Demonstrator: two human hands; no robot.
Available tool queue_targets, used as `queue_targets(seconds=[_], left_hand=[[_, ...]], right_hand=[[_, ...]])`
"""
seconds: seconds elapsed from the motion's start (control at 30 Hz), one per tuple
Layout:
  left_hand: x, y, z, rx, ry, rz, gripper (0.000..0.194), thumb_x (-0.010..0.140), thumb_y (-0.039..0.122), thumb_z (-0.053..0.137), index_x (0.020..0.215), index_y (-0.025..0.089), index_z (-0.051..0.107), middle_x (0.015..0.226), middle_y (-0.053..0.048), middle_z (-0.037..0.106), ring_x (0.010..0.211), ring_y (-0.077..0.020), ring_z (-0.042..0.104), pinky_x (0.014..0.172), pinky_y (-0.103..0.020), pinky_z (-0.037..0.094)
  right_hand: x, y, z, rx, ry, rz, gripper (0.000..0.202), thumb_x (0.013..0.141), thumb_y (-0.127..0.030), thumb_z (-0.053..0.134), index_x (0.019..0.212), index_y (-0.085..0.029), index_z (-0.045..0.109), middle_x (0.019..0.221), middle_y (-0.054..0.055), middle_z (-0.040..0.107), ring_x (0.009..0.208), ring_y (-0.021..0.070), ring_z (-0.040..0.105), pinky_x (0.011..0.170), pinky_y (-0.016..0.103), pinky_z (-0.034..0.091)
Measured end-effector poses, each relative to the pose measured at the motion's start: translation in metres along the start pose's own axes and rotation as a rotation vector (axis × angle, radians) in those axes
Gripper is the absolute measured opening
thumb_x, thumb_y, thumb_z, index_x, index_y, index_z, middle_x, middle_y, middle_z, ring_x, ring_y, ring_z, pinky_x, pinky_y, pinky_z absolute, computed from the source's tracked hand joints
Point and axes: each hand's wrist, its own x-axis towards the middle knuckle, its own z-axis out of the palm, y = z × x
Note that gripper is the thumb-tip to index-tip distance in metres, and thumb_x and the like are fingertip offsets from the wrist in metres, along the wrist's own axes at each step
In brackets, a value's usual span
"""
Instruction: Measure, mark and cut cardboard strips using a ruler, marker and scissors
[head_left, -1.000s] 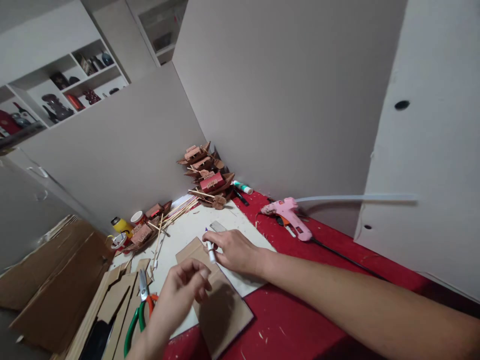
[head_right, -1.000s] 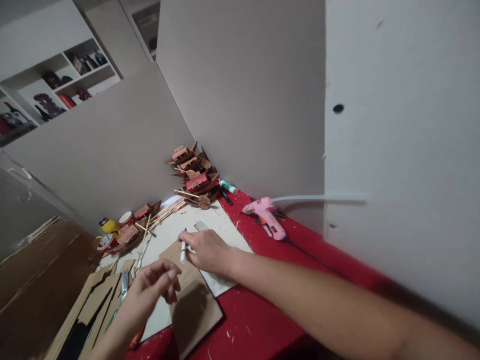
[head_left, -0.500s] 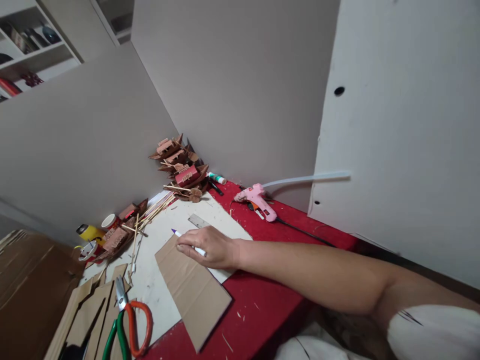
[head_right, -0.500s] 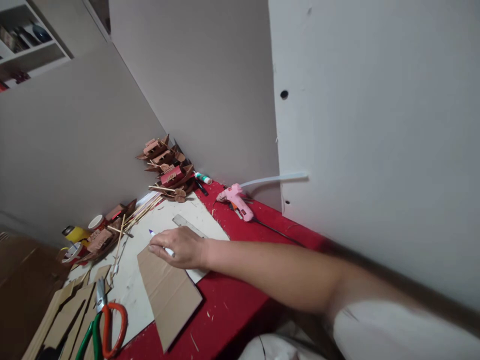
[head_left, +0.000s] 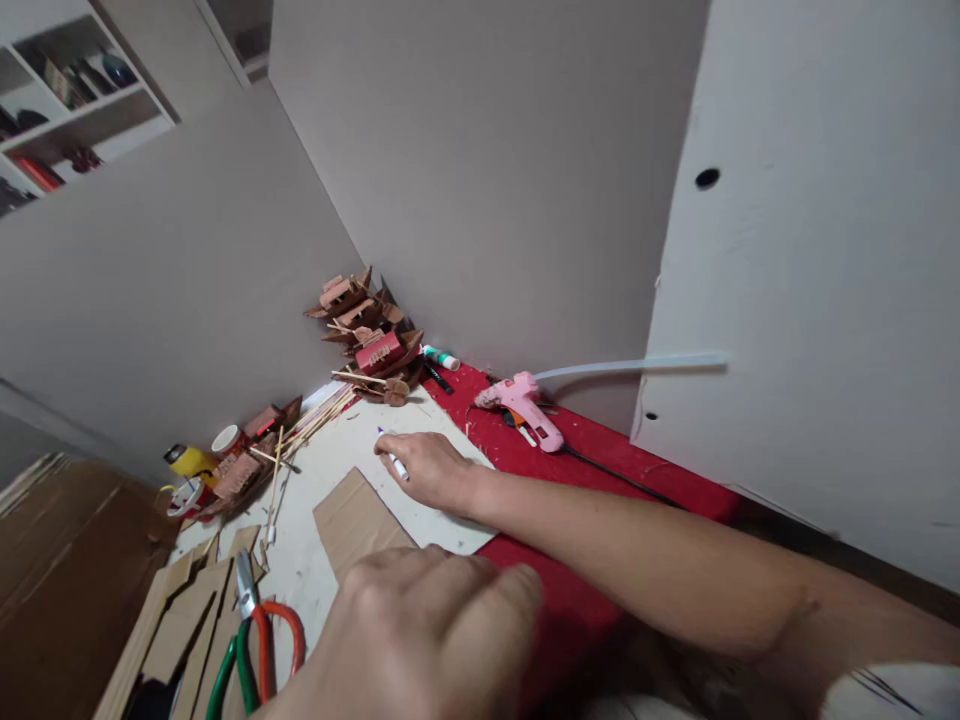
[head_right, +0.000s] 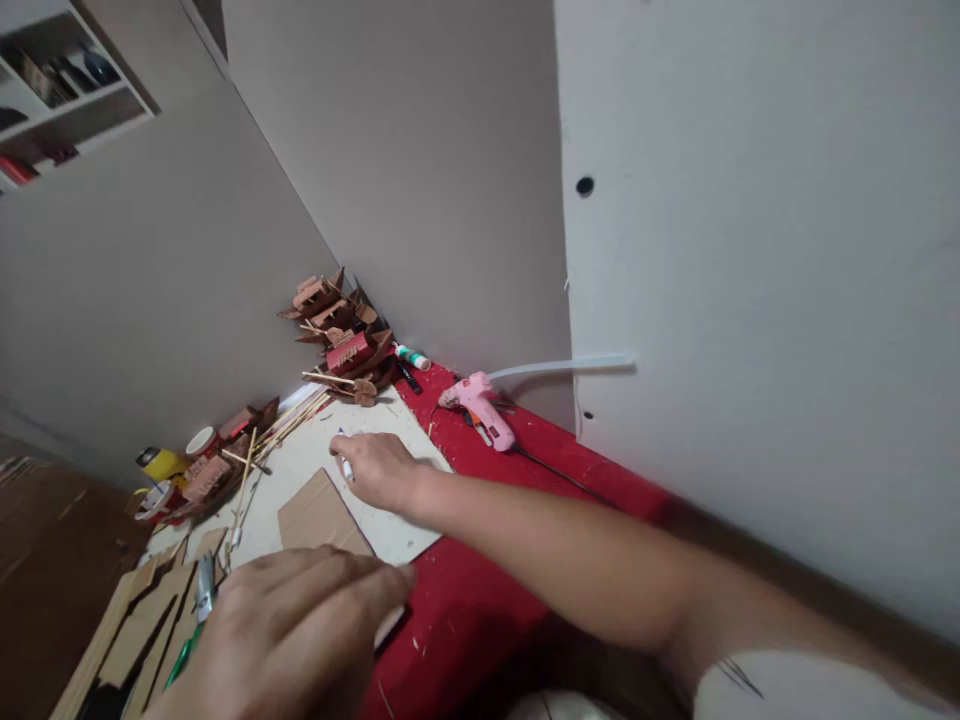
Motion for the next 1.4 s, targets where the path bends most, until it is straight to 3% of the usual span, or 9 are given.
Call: queue_targets(seconds=[0.07,0.13,0.17,0.27,0.37,0.5,0.7,0.97,1.4], left_hand=[[0.023,-0.018,0.001,0.095,0.035,-0.061,0.028,0.078,0.026,0.063,0.105,0.024,0.071,0.074,-0.006,0.068,0.063,-0.0186,0.059,0.068,-0.032,0.049],[0.038,-0.05,0.001,-0.204,0.241,-0.426,0.02,0.074,0.025,0.069,0.094,0.021,0.071,0.072,-0.004,0.067,0.062,-0.0148,0.056,0.067,-0.027,0.048],[0.043,-0.068,0.0,-0.267,0.298,-0.506,0.023,0.073,0.026,0.071,0.095,0.019,0.069,0.073,-0.003,0.067,0.06,-0.0139,0.056,0.063,-0.026,0.049],[0.05,-0.114,-0.004,-0.425,0.403,-0.656,0.033,0.077,0.031,0.067,0.105,0.014,0.059,0.083,-0.009,0.068,0.063,-0.0177,0.065,0.054,-0.029,0.052],[0.053,-0.133,-0.006,-0.595,0.503,-0.713,0.032,0.086,0.031,0.058,0.112,0.013,0.052,0.092,-0.012,0.068,0.075,-0.0191,0.07,0.06,-0.03,0.056],[0.06,-0.134,0.004,-0.757,0.57,-0.753,0.027,0.091,0.027,0.055,0.114,0.013,0.052,0.093,-0.009,0.067,0.077,-0.018,0.069,0.065,-0.031,0.057],[0.078,-0.135,0.016,-0.848,0.595,-0.805,0.03,0.092,0.037,0.056,0.114,0.015,0.058,0.103,-0.006,0.063,0.081,-0.0157,0.063,0.069,-0.034,0.055],[0.091,-0.137,0.019,-0.768,0.488,-0.804,0.031,0.091,0.034,0.059,0.116,0.016,0.057,0.111,-0.007,0.062,0.09,-0.0183,0.063,0.075,-0.037,0.055],[0.085,-0.144,0.011,-0.61,0.437,-0.744,0.033,0.091,0.033,0.059,0.119,0.017,0.057,0.114,-0.008,0.061,0.092,-0.0191,0.063,0.076,-0.038,0.055]], right_hand=[[0.007,0.009,-0.002,-0.05,-0.008,0.095,0.025,0.095,-0.021,0.047,0.117,-0.02,0.059,0.104,0.008,0.071,0.097,0.0234,0.067,0.08,0.033,0.047],[0.012,0.017,-0.005,-0.098,-0.033,0.18,0.026,0.095,-0.024,0.051,0.119,-0.017,0.058,0.102,0.009,0.07,0.095,0.0241,0.066,0.08,0.036,0.05],[0.014,0.02,-0.006,-0.12,-0.05,0.219,0.027,0.095,-0.026,0.053,0.119,-0.015,0.058,0.102,0.009,0.069,0.094,0.0235,0.066,0.081,0.038,0.051],[0.018,0.026,-0.01,-0.166,-0.098,0.307,0.03,0.095,-0.032,0.056,0.118,-0.013,0.058,0.107,0.008,0.065,0.092,0.0203,0.065,0.082,0.041,0.054],[0.019,0.026,-0.01,-0.178,-0.127,0.343,0.03,0.095,-0.032,0.057,0.119,-0.014,0.058,0.112,0.009,0.063,0.095,0.0202,0.064,0.082,0.041,0.054],[0.018,0.021,-0.005,-0.154,-0.146,0.349,0.031,0.095,-0.032,0.057,0.12,-0.014,0.057,0.112,0.009,0.062,0.095,0.0205,0.064,0.082,0.041,0.054],[0.019,0.019,0.004,-0.084,-0.168,0.361,0.032,0.094,-0.033,0.058,0.121,-0.014,0.057,0.112,0.009,0.062,0.095,0.0204,0.064,0.082,0.041,0.055],[0.019,0.018,0.005,0.033,-0.182,0.354,0.032,0.094,-0.033,0.058,0.121,-0.015,0.057,0.11,0.008,0.063,0.091,0.0193,0.064,0.079,0.038,0.055],[0.021,0.017,0.009,0.204,-0.096,0.291,0.026,0.093,-0.033,0.06,0.111,-0.014,0.061,0.101,0.006,0.065,0.089,0.0187,0.064,0.08,0.039,0.053]])
